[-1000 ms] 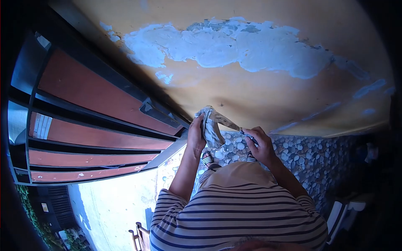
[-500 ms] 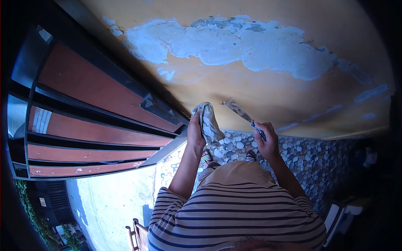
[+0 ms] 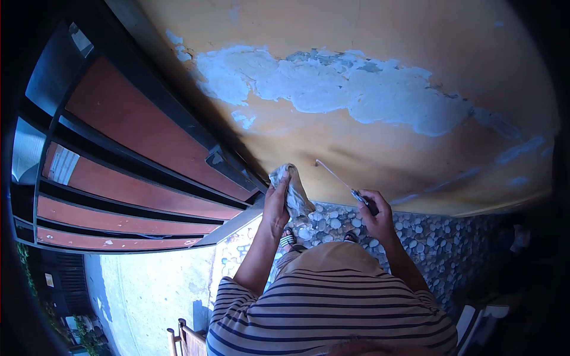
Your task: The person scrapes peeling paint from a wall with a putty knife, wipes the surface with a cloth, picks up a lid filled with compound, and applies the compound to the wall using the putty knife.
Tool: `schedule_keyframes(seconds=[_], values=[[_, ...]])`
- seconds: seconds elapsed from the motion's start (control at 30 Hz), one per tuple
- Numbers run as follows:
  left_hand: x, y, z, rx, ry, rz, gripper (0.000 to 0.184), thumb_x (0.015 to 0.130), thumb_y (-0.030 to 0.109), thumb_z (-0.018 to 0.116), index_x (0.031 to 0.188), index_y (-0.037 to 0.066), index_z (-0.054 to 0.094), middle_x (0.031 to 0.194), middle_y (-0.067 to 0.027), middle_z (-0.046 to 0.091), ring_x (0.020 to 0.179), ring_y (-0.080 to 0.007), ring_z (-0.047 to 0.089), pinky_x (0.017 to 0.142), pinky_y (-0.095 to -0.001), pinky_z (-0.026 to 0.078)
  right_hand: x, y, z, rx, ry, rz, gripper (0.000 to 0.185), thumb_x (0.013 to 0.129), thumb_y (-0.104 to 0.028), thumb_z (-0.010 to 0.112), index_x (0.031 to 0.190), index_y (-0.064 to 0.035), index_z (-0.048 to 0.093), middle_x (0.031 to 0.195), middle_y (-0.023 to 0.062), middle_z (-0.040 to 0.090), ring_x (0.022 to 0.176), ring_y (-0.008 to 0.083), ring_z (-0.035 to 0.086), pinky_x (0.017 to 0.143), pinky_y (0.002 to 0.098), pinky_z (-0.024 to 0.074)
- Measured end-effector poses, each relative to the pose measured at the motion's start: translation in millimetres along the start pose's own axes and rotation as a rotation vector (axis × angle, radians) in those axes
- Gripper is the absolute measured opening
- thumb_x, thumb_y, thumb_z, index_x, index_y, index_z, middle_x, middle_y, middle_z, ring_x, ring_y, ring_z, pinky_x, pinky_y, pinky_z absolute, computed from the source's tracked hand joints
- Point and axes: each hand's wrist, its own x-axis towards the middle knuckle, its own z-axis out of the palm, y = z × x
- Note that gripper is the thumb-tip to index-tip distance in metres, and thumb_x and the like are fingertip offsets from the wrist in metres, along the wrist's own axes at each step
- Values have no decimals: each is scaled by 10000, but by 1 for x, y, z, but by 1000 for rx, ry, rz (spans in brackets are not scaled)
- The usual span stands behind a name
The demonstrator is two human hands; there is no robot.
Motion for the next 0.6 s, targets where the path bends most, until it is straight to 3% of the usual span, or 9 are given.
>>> schedule_keyframes(seconds=[0.07,0.13,0.23,0.33,0.6], values=[[-9,-6,7,58,59,-44,341,896,196,704,1184,69,573,1032,-42,664,895,-151,644,787,-308,534,4,-8,0,78,-38,27,215,927,-70,608,1121,20,587,923,86,641,692,117,592,641,282,502],[-6,-19,-4,71,87,-10,379,865,195,730,1181,57,572,1034,-61,652,898,-173,646,763,-321,549,13,-28,-1,382,-84,33,244,947,-62,575,1173,29,557,979,111,628,691,89,554,603,243,477],[-8,-20,-9,77,104,-37,304,856,151,719,1119,70,590,943,-46,665,792,-168,655,687,-322,555,33,-51,-1,270,-4,-42,244,945,-91,604,1167,8,581,887,60,640,651,61,546,570,220,472],[-10,-17,-15,53,91,-43,285,848,110,726,1100,71,599,972,-53,678,825,-167,658,727,-324,550,51,-60,-4,171,34,-36,254,947,-101,608,1176,6,582,842,41,639,602,46,527,522,206,449],[-16,-20,-29,51,143,-67,286,859,177,702,1099,74,585,905,-51,651,757,-179,649,652,-334,558,87,-73,7,205,60,-64,243,950,-106,609,1171,-6,590,781,12,613,531,21,478,454,190,378]])
